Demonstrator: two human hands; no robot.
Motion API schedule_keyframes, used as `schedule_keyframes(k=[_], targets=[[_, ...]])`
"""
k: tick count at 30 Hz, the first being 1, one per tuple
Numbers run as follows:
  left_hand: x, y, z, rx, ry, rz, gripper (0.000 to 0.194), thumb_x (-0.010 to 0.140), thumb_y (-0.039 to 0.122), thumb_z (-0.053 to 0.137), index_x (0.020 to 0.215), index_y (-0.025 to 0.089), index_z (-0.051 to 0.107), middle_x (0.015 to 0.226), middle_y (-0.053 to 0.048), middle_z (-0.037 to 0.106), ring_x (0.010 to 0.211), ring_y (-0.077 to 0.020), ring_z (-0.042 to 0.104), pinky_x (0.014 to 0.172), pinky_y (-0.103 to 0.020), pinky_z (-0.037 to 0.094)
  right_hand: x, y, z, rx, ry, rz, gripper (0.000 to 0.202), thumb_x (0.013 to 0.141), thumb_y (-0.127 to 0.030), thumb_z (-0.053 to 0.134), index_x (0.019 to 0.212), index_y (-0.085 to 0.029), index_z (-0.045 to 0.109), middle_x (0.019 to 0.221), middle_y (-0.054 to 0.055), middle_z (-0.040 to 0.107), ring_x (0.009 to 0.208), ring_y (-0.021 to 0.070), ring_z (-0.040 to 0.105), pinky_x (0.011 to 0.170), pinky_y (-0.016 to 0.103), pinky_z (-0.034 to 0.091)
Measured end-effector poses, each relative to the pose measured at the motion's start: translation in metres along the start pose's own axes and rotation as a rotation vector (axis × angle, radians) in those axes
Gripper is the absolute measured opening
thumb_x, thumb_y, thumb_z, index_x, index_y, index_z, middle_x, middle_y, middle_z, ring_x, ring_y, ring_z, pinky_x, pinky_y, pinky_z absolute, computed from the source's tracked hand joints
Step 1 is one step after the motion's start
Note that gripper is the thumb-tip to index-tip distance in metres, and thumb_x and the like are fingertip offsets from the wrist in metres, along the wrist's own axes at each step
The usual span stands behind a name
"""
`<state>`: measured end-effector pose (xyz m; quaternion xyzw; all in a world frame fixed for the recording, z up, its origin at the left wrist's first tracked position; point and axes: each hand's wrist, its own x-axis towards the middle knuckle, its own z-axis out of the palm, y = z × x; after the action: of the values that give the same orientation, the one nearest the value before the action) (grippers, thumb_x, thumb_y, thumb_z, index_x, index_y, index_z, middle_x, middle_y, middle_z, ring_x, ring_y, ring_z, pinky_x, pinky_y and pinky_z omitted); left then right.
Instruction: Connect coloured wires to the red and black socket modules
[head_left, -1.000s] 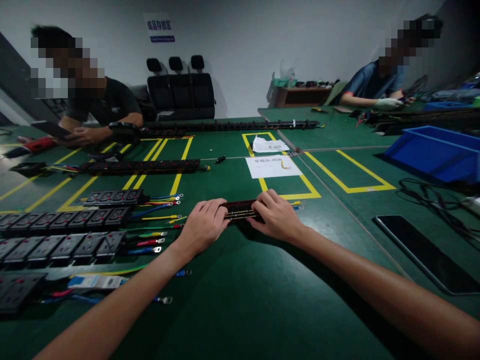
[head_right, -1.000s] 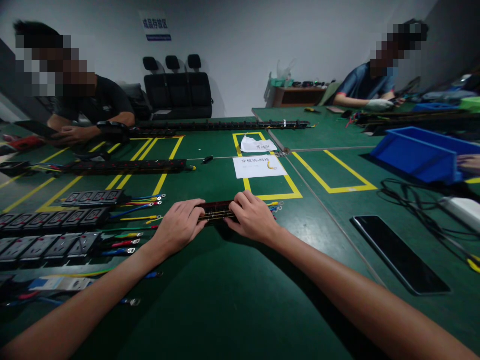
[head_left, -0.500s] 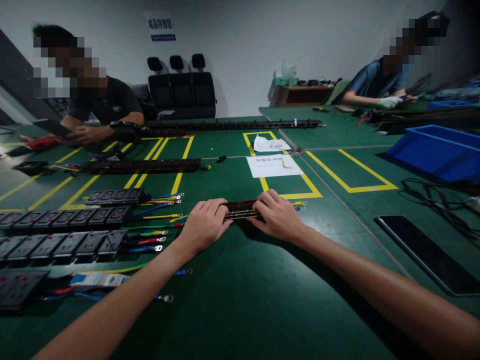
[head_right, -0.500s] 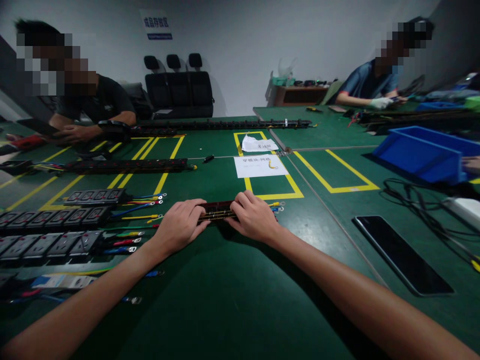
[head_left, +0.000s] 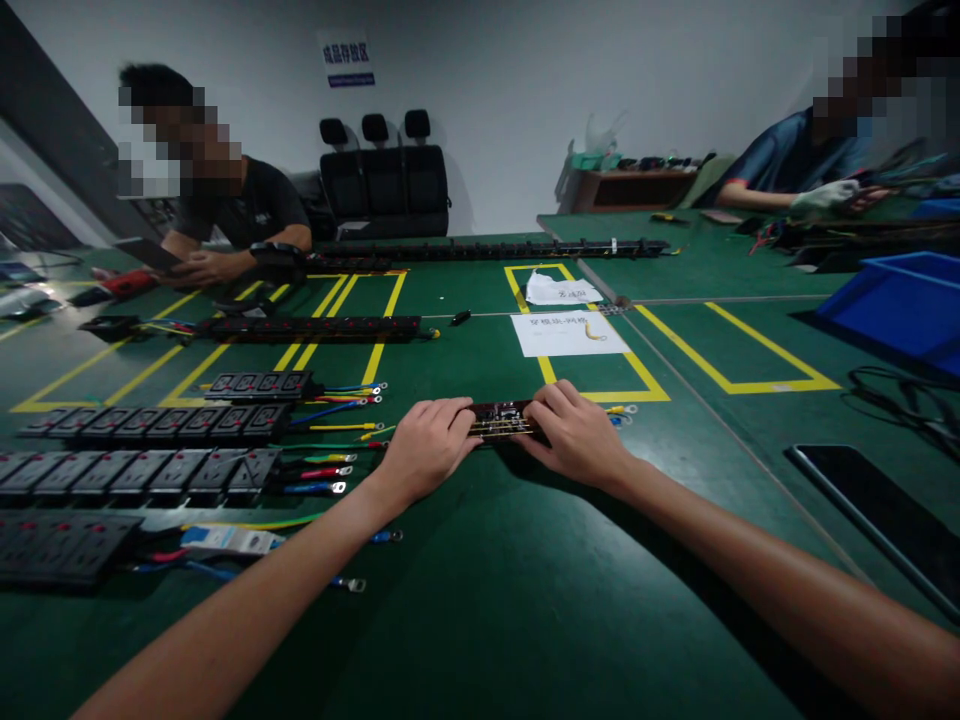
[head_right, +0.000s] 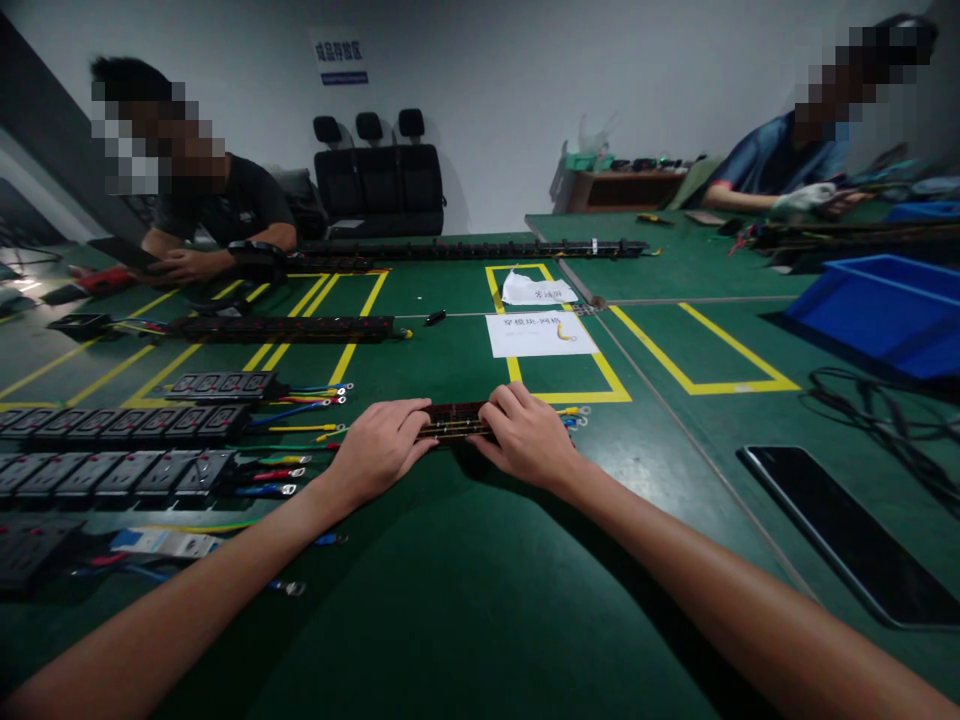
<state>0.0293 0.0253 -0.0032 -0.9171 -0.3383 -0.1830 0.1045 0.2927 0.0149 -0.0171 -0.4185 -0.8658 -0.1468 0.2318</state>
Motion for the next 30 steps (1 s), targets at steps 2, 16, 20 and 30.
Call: schedule_keyframes(k=[2,16,20,30], targets=[[0.000,0.000,0.000,-0.008,0.014,-0.003,0.025,0.104,0.031,0.061,0.120,0.012,0.062,0.127,-0.017,0.071,0.114,-0.0289,0.069,0.094,-0.044,0.056,0.000,0.000,0.000,0.000,0.002,0.001,0.021,0.099,-0.038,0.062,0.092,-0.019,0.067,0.095,0.012,0.062,0.089,0.0260,0.050,0.066,0.035,0.040],[-0.002,-0.001,0.000,0.058,0.083,-0.075,0.045,0.105,0.029,0.054,0.146,0.010,0.054,0.122,-0.020,0.068,0.110,-0.0319,0.063,0.088,-0.046,0.051,-0.006,0.003,0.006,0.114,0.140,0.007,0.024,0.095,-0.027,0.067,0.118,-0.023,0.071,0.109,0.012,0.064,0.097,0.0273,0.056,0.080,0.041,0.051],[-0.005,0.000,0.001,0.079,0.110,-0.118,0.040,0.103,0.019,0.056,0.142,0.012,0.059,0.118,-0.018,0.066,0.108,-0.0316,0.061,0.086,-0.045,0.051,-0.006,0.003,0.006,0.112,0.219,0.046,0.029,0.096,-0.027,0.065,0.124,-0.023,0.067,0.110,0.012,0.066,0.096,0.0277,0.058,0.081,0.042,0.049],[-0.008,0.000,0.000,0.162,0.143,-0.229,0.036,0.097,0.009,0.052,0.130,0.017,0.065,0.117,-0.015,0.063,0.111,-0.0326,0.060,0.093,-0.051,0.052,-0.003,0.009,0.011,0.081,0.182,0.170,0.023,0.096,-0.030,0.060,0.115,-0.020,0.068,0.103,0.013,0.068,0.094,0.0284,0.058,0.078,0.040,0.043]])
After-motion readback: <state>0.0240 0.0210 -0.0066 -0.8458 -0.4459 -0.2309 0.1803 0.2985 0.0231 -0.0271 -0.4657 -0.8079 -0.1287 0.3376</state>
